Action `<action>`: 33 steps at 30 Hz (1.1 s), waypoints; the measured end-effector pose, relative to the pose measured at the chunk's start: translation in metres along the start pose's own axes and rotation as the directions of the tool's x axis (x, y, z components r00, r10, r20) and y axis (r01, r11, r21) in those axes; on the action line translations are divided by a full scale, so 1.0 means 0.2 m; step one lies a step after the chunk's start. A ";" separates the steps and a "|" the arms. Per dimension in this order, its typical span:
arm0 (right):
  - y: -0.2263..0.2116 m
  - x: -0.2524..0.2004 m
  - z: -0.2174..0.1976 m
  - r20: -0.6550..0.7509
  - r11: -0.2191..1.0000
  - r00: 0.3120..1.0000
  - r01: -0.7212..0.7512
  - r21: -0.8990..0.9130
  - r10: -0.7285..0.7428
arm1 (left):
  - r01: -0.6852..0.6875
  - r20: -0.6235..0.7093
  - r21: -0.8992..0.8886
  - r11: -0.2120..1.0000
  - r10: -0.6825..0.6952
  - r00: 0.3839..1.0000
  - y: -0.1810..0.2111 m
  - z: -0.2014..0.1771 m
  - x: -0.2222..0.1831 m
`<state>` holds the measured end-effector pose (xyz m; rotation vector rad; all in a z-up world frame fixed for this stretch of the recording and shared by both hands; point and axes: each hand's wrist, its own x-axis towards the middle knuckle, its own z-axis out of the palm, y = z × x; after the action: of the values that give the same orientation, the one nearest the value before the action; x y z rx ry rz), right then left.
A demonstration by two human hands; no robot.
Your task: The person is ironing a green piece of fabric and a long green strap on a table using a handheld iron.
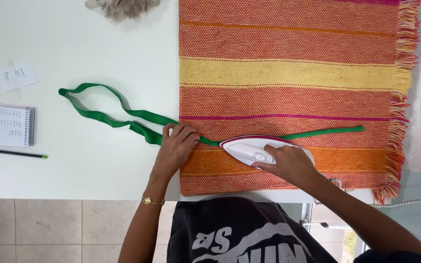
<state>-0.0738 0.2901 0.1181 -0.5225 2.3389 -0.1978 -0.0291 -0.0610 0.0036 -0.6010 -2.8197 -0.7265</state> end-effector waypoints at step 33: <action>-0.14 0.09 0.01 0.033 0.996 0.998 -0.047 -0.079 0.050 | 0.154 0.152 -0.144 0.977 -0.132 0.979 -0.09 0.01 -0.10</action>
<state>-0.0765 0.2565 0.1138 -0.5030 2.3303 -0.0740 -0.0194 -0.0813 -0.0112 -0.4940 -2.9819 -0.9744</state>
